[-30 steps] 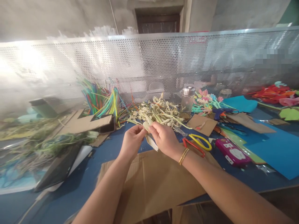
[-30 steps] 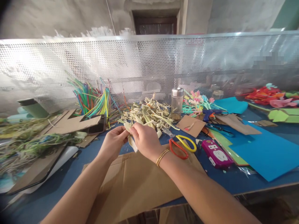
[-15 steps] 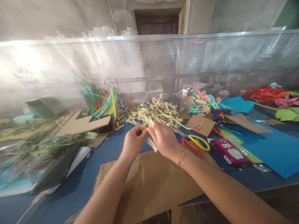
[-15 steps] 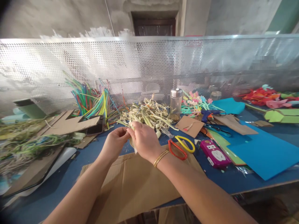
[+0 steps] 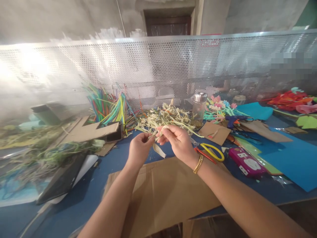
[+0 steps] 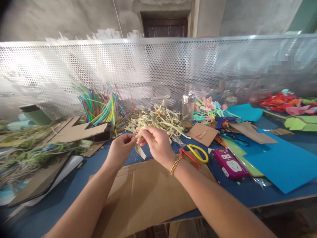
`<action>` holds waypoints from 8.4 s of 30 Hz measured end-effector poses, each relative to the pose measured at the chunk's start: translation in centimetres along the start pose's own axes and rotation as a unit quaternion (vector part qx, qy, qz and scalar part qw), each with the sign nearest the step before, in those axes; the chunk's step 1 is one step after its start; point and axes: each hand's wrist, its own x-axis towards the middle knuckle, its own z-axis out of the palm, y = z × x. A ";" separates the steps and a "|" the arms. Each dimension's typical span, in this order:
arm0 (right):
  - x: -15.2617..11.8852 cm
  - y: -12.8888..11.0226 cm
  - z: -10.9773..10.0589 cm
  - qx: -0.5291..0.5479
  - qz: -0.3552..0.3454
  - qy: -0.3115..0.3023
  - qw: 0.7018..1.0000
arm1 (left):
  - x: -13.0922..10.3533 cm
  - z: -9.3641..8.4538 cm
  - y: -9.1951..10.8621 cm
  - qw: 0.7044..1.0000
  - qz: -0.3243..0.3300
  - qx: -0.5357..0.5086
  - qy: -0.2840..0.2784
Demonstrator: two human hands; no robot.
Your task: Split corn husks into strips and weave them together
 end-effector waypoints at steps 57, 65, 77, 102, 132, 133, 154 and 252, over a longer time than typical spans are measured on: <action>-0.4 1.4 -0.2 -0.477 -0.001 0.026 0.878 | -0.8 1.0 0.6 0.996 0.014 -0.083 -0.024; -0.5 1.0 0.0 -0.443 -0.045 -0.011 0.895 | -0.8 0.6 0.7 0.996 0.038 -0.084 -0.009; -0.3 2.1 0.5 -0.158 0.213 0.074 0.961 | -0.7 0.5 0.8 0.995 0.033 -0.081 -0.050; -0.1 1.7 0.3 -0.184 0.206 0.071 0.958 | -0.9 0.4 0.6 0.994 0.073 -0.060 -0.061; 0.9 1.9 -1.0 -0.011 0.221 0.036 0.975 | -0.4 0.1 0.1 0.983 0.125 -0.030 -0.129; 1.0 1.8 -1.2 -0.014 0.228 0.026 0.973 | -0.4 0.1 -0.1 0.982 0.128 -0.020 -0.141; 2.5 3.9 -4.3 -0.208 0.057 0.193 0.957 | -1.9 -0.2 2.0 0.953 0.028 -0.069 -0.293; -1.2 1.1 1.4 -0.517 -0.104 -0.095 0.844 | -1.7 0.6 1.7 0.892 -0.174 -0.404 -0.104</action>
